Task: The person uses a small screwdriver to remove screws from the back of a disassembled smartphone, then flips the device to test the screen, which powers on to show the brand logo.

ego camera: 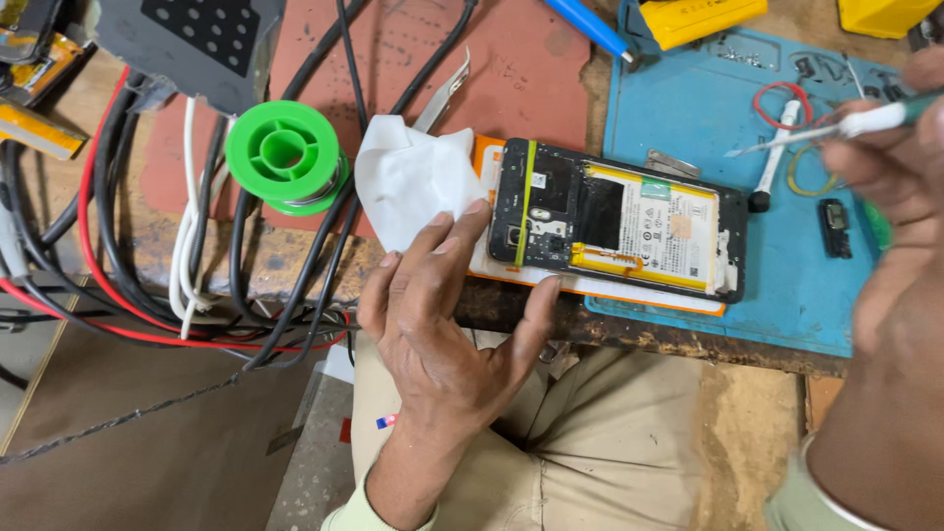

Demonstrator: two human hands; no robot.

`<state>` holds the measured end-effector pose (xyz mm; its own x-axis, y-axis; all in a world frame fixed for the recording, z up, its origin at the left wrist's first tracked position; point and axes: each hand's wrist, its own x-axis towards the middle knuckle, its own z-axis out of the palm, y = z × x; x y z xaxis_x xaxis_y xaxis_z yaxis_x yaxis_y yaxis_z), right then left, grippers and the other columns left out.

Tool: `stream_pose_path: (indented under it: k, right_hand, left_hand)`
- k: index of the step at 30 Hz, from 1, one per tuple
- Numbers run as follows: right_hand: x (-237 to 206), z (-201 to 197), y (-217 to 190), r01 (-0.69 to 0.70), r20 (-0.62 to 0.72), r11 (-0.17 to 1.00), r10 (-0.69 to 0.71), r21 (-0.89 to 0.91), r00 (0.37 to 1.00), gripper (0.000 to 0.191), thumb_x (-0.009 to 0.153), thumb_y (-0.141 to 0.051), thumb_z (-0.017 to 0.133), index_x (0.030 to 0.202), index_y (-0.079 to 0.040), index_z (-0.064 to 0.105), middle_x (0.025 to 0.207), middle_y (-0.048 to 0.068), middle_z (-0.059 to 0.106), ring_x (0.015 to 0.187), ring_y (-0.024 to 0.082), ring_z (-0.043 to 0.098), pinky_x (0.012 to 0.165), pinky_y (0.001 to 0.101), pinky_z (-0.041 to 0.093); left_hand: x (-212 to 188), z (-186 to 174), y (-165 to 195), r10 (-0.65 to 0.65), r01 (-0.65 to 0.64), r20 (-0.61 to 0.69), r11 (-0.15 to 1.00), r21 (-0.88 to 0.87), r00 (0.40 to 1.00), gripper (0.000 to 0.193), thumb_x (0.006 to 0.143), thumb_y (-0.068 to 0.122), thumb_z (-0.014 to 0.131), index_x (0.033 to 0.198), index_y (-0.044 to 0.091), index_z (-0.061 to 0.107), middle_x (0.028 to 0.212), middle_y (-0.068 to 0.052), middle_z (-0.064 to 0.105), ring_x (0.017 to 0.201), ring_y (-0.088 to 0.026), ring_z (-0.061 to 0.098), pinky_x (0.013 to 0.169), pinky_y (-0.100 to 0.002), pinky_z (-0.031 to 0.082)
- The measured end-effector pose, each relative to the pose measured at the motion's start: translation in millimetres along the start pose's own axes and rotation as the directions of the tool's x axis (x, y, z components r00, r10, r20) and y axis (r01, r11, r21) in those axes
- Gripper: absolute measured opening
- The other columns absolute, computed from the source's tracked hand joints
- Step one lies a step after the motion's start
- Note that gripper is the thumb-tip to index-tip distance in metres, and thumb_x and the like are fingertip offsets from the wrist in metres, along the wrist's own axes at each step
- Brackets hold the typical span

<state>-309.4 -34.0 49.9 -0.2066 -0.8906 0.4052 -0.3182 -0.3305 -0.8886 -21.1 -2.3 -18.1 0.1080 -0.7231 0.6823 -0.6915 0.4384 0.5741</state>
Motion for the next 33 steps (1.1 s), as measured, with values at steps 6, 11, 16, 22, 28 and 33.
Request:
stream_pose_path:
  k: [6, 11, 16, 22, 28, 33]
  right_hand:
    - [-35, 99, -51, 0.014, 0.012, 0.994, -0.015, 0.109, 1.0, 0.019, 0.119, -0.003, 0.064, 0.13, 0.009, 0.056, 0.116, 0.02, 0.068, 0.09, 0.023, 0.073, 0.083, 0.0323, 0.07]
    - [-33, 128, -70, -0.045, 0.018, 0.998, 0.044, 0.053, 0.999, 0.074, 0.104, 0.003, 0.067, 0.153, 0.005, 0.011, 0.114, 0.022, 0.07, 0.087, 0.023, 0.077, 0.077, 0.0308, 0.07]
    - [-34, 136, -74, -0.083, 0.028, 0.996, 0.083, -0.011, 0.996, 0.093, 0.106, 0.002, 0.068, 0.167, 0.0, -0.001, 0.113, 0.025, 0.069, 0.086, 0.025, 0.078, 0.082, 0.0319, 0.073]
    - [-32, 137, -69, -0.099, -0.002, 0.995, 0.099, -0.014, 0.995, 0.095, 0.097, 0.003, 0.071, 0.159, 0.001, -0.002, 0.109, 0.026, 0.072, 0.079, 0.023, 0.079, 0.072, 0.0273, 0.069]
    - [-32, 135, -60, 0.04, 0.083, 0.997, -0.034, -0.073, 0.996, 0.093, 0.104, 0.009, 0.07, 0.161, 0.002, -0.003, 0.12, 0.028, 0.069, 0.089, 0.025, 0.077, 0.079, 0.0294, 0.069]
    - [-29, 140, -63, -0.091, -0.012, 0.993, 0.092, 0.075, 0.996, 0.102, 0.089, 0.01, 0.071, 0.157, 0.001, -0.004, 0.119, 0.024, 0.068, 0.09, 0.024, 0.078, 0.082, 0.0295, 0.071]
  left_hand:
    - [-1, -1, -1, -0.006, 0.006, -0.012, 0.999, -0.032, 1.0, 0.069, 0.094, 0.033, 0.09, 0.124, 0.011, 0.032, 0.139, -0.012, 0.067, 0.134, -0.025, 0.062, 0.119, -0.042, 0.029]
    - [-1, 1, -3, -0.013, 0.012, -0.026, 0.998, -0.055, 1.0, 0.066, 0.091, 0.032, 0.091, 0.11, 0.01, 0.031, 0.133, -0.016, 0.068, 0.13, -0.029, 0.063, 0.115, -0.044, 0.032]
    - [1, 1, -3, -0.004, 0.001, -0.044, 0.998, -0.061, 0.999, 0.065, 0.092, 0.032, 0.091, 0.108, 0.01, 0.032, 0.132, -0.015, 0.07, 0.128, -0.029, 0.065, 0.114, -0.044, 0.034]
    - [2, 0, -4, -0.002, -0.001, -0.046, 0.998, -0.058, 0.999, 0.063, 0.092, 0.033, 0.09, 0.107, 0.01, 0.033, 0.131, -0.015, 0.07, 0.127, -0.029, 0.066, 0.114, -0.044, 0.035]
    - [2, 1, -4, 0.004, -0.007, -0.056, 0.999, -0.049, 0.998, 0.063, 0.093, 0.034, 0.09, 0.106, 0.011, 0.033, 0.13, -0.014, 0.071, 0.127, -0.029, 0.066, 0.113, -0.044, 0.036]
    - [2, 0, -4, 0.01, -0.012, -0.061, 0.999, -0.039, 0.998, 0.063, 0.093, 0.034, 0.089, 0.107, 0.01, 0.033, 0.13, -0.014, 0.071, 0.126, -0.028, 0.066, 0.113, -0.043, 0.036]
